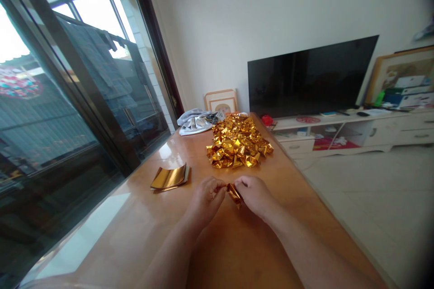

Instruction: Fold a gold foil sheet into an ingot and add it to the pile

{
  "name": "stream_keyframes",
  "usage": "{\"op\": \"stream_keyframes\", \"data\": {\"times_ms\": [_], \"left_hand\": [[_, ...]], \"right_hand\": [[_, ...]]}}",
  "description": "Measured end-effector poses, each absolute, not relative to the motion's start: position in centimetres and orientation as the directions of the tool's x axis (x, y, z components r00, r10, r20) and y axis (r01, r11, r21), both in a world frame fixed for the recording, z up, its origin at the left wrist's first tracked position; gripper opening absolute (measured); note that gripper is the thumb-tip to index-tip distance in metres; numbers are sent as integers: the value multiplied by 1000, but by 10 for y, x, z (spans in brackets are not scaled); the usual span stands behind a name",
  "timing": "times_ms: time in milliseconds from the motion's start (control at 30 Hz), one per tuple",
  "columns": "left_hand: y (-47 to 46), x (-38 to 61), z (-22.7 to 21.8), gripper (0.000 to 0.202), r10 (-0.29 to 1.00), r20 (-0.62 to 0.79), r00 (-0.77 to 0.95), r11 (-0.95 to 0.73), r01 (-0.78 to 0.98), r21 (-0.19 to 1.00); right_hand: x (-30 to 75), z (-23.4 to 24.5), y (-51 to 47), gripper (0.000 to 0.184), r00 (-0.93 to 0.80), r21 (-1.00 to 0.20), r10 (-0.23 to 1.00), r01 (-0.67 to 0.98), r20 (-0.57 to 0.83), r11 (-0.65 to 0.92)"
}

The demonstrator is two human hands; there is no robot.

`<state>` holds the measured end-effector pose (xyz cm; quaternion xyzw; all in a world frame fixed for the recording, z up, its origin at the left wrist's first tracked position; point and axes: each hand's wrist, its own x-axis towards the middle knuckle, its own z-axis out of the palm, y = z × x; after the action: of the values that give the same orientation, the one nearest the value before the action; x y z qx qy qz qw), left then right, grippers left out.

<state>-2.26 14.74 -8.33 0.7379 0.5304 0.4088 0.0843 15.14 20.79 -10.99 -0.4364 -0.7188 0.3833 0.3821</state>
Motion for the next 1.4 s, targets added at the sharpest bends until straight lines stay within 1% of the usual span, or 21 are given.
{"op": "stream_keyframes", "data": {"times_ms": [300,533,667,967,1167,1400], "left_hand": [[148,-23,-85,11,864,497,80,-391,728,563],[151,-23,-91,15,869,493,45,-366,728,580],[153,-24,-95,14,873,487,17,-355,707,612],[156,-23,-101,13,898,440,-15,-318,670,671],[153,-25,-100,15,902,431,3,-323,667,671],[154,-29,-99,16,855,518,-4,-367,700,612]], "right_hand": [[154,-100,203,30,-331,-889,924,339,194,308],[152,-105,202,30,-341,-940,930,253,136,230],[151,-107,203,29,-340,-958,936,223,96,179],[151,-113,206,27,-366,-971,929,198,54,134],[149,-106,201,27,-389,-989,921,142,-21,37],[152,-97,199,30,-369,-988,917,25,-152,-153]]}}
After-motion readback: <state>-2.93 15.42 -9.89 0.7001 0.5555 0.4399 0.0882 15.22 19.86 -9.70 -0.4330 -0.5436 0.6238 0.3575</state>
